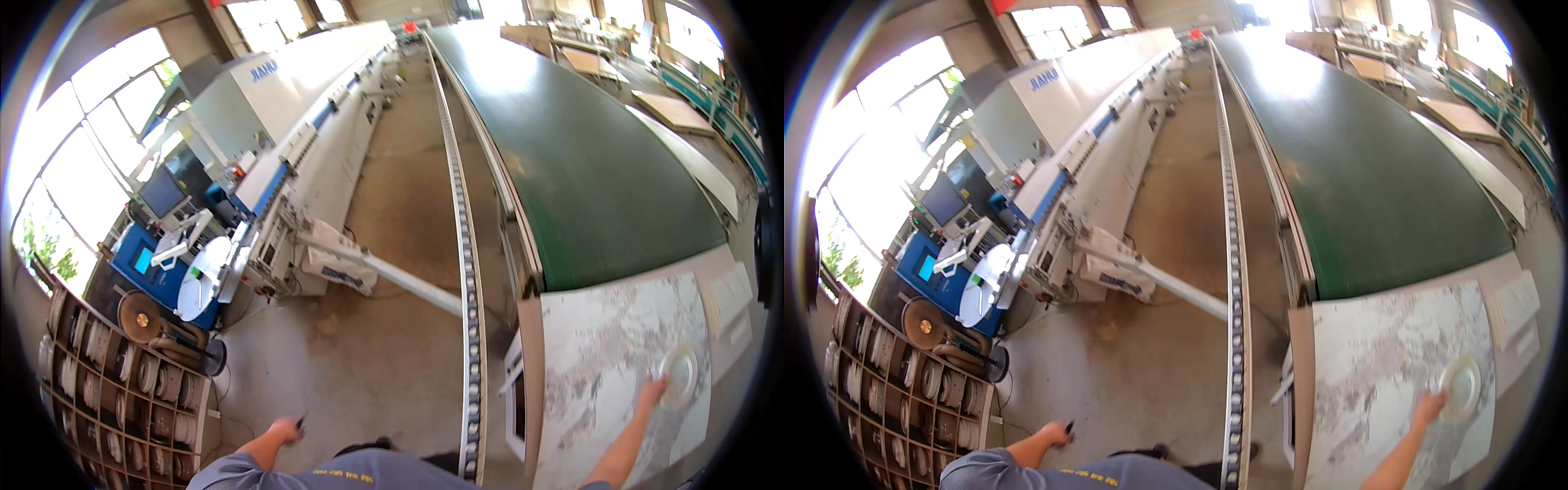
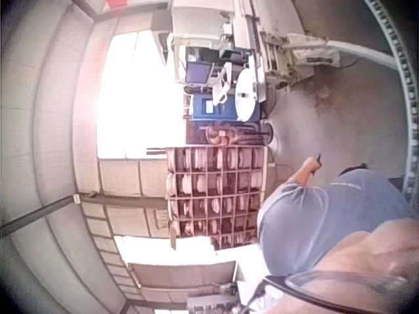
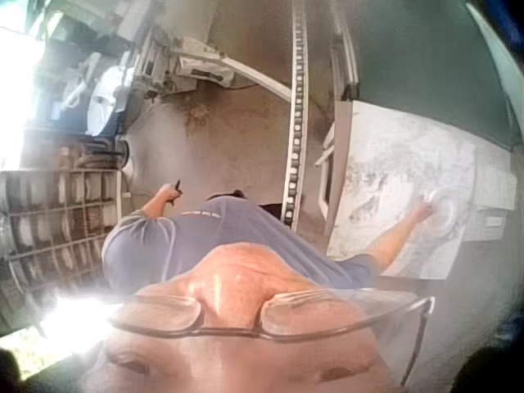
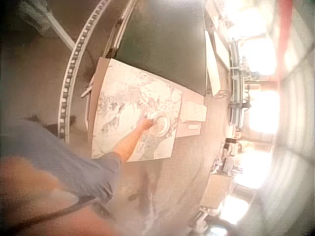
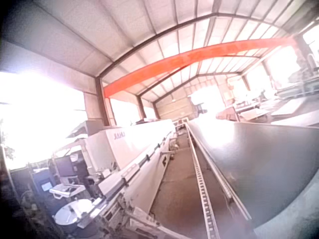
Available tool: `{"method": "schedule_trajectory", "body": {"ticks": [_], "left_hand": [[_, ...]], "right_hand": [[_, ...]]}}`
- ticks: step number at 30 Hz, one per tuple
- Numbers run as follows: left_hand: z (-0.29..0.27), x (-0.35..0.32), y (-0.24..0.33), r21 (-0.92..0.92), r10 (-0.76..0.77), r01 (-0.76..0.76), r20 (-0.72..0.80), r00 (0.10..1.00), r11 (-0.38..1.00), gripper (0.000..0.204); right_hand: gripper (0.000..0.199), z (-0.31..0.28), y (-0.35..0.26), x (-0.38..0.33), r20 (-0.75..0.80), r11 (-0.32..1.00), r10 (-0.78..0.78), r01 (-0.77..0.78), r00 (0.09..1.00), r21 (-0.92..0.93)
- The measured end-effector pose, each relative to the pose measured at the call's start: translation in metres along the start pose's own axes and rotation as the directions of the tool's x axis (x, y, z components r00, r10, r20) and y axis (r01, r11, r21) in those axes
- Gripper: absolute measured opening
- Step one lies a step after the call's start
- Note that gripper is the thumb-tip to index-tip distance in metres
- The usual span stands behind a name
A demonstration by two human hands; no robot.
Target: The person operates a CNC machine in a workshop, performing maintenance on the internal components and adjusting settings on the control panel. They handle a large marble-patterned slab, measuring its thickness with a caliper and positioning it on the machine's conveyor belt.
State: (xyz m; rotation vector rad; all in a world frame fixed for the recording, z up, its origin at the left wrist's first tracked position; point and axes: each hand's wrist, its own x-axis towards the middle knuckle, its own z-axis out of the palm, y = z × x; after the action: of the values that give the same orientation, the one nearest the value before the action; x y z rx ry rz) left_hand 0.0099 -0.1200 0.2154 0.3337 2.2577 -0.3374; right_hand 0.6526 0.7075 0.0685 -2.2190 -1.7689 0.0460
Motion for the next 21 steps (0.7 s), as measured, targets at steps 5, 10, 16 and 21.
{"method": "schedule_trajectory", "body": {"ticks": [5, 10, 16, 21], "left_hand": [[0.099, -0.057, -0.075, -0.122, -0.378, 0.431, 0.308, 0.873, 0.894, 0.056], [0.082, -0.042, 0.044, -0.35, -0.14, 0.198, 0.184, 0.973, 0.916, 0.059], [0.065, -0.009, 0.13, -0.435, 0.166, -0.142, 0.019, 0.986, 0.889, 0.069], [0.101, 0.018, 0.119, -0.506, 0.349, -0.345, -0.089, 0.933, 0.791, 0.08]], "right_hand": [[0.066, 0.005, 0.011, 0.036, -0.031, 0.975, 0.089, -0.094, 0.996, -0.201], [0.063, 0.024, 0.03, 0.038, -0.003, 0.961, 0.128, -0.125, 0.992, -0.245], [0.048, 0.03, 0.047, -0.006, -0.172, 0.976, -0.104, 0.067, 0.98, -0.207], [0.068, -0.004, -0.008, -0.13, -0.283, 0.841, -0.537, 0.531, 0.795, -0.106]]}}
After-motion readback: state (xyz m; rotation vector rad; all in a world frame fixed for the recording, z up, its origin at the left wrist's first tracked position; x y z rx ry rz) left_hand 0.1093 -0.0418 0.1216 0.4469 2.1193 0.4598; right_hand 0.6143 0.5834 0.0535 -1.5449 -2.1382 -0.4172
